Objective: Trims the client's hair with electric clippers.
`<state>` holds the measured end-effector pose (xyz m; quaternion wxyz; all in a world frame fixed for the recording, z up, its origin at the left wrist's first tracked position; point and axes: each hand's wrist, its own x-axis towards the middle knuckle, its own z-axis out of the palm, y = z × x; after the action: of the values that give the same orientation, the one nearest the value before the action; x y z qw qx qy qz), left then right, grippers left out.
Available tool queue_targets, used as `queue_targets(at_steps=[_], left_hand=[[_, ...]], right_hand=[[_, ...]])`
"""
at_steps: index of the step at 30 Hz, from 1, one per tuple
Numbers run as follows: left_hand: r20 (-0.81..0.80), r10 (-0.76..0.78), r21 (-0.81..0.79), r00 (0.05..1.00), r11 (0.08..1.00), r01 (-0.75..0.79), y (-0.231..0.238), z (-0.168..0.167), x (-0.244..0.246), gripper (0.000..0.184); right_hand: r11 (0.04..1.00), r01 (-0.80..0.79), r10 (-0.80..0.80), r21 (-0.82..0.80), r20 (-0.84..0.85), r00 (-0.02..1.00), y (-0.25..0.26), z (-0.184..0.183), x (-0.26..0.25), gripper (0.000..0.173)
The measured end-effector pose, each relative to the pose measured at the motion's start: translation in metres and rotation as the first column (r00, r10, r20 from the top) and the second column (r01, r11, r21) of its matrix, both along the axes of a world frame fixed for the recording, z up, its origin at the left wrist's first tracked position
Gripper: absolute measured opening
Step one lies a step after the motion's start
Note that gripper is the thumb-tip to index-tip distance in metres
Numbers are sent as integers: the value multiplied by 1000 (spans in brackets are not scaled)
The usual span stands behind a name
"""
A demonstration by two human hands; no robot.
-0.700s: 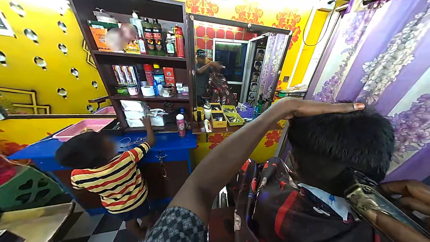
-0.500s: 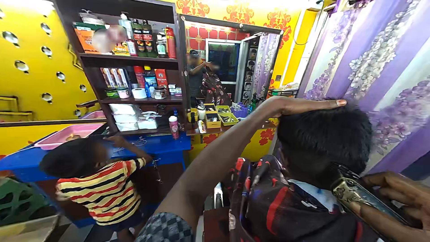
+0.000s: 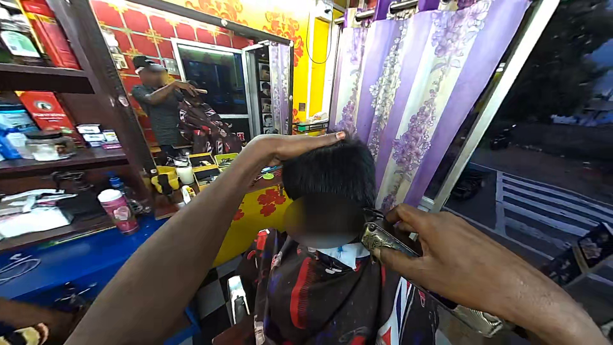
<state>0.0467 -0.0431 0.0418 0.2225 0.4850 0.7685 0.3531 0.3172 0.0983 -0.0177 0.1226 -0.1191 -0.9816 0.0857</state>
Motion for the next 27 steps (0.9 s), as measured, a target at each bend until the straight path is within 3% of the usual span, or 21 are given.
queue_targets(at_steps=[12,18,27], left_hand=[[-1,-34,-2,999,999,34,-1,3,5,61],[8,-3,-7,1000,1000,3,-1,2,5,64],[-4,-11,-7,1000,1000,11,-3,1,4,64]], right_hand=[[998,-69,70,-12,86,994,-26,15,-16,44],[995,-21,16,96,62,998,-9,17,-5,39],[991,-51,47,127,33,998,-54,-2,-16,36]])
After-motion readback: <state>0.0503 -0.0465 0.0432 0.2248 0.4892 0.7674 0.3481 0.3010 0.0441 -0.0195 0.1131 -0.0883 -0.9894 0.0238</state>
